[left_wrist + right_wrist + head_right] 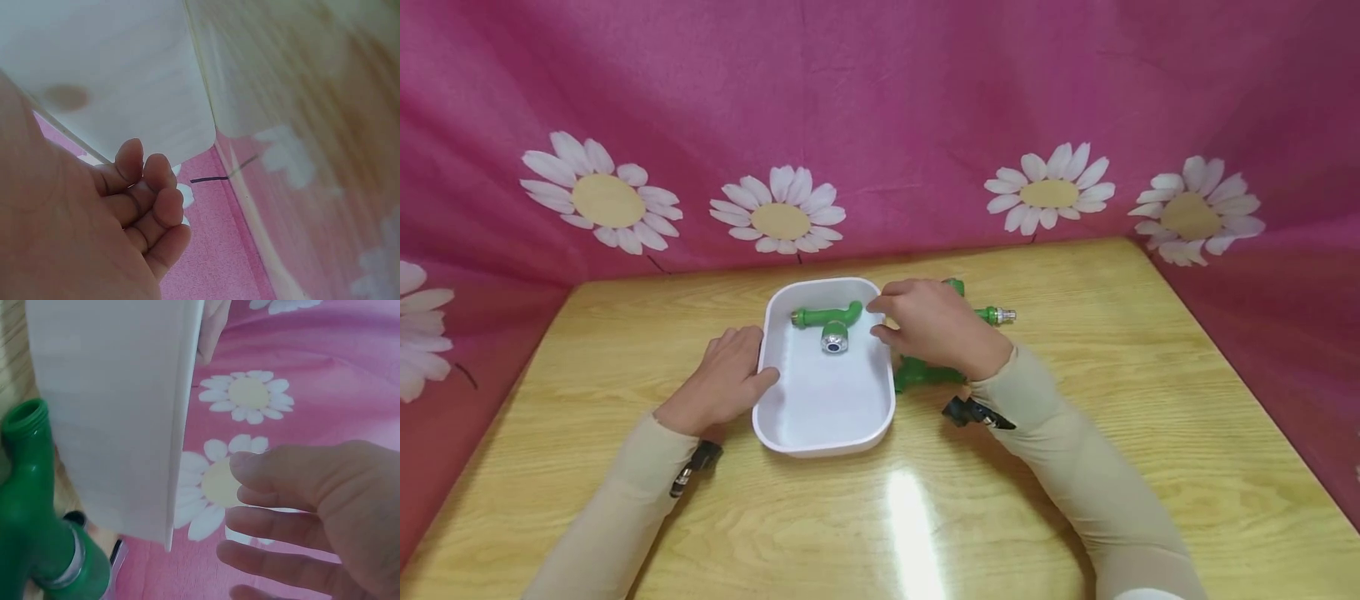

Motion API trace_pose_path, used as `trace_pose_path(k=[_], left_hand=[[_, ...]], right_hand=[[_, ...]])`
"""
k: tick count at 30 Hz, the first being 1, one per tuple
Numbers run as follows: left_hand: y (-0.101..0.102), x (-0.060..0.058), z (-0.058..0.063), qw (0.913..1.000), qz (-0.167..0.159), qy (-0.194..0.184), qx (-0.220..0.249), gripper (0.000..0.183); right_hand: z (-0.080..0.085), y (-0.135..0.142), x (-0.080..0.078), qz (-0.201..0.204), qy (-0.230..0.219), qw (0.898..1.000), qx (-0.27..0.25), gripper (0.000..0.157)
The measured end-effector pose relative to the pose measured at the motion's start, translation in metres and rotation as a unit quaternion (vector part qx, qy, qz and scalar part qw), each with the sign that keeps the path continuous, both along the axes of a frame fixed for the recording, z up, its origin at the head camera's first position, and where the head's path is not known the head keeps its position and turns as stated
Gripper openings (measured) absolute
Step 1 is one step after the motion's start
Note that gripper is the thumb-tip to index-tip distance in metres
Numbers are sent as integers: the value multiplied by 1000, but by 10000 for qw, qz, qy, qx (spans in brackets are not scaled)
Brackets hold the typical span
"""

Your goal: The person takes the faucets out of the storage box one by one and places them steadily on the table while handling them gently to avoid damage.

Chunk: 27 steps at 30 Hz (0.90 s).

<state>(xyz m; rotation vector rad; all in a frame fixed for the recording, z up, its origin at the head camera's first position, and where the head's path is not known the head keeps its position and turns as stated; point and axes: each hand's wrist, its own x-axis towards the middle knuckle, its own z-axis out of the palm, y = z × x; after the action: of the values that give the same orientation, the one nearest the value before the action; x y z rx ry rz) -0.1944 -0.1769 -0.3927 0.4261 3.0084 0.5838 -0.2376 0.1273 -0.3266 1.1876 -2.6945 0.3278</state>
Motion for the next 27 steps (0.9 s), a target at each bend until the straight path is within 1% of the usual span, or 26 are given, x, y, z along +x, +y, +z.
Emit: trace_pose_path(k=[4,9,12,16,20,24,27], left_hand=[[-1,2,0,10000,22,12,6,36],[-1,0,-1,10000,-11,55,6,35],[-1,0,-1,10000,0,32,-9,36],[-1,0,-1,10000,33,-9,-28,36],[-1,0,0,10000,61,-71,-15,38],[-1,0,0,9999,47,-107,-3,39],[0,0,0,10000,6,-68,2,38]], right_hand=[[1,-8,1,59,-10,10000,69,33],[4,-14,3,36,-133,9999,92,35],[5,-18,4,144,-131,9998,57,34],[2,-22,5,366,-29,9993,-15,30],[-1,-27,4,486,55,9988,-74,29],[-4,-31,5,572,9,9983,-108,28],[-6,-33,6,609,-24,9981,-105,29]])
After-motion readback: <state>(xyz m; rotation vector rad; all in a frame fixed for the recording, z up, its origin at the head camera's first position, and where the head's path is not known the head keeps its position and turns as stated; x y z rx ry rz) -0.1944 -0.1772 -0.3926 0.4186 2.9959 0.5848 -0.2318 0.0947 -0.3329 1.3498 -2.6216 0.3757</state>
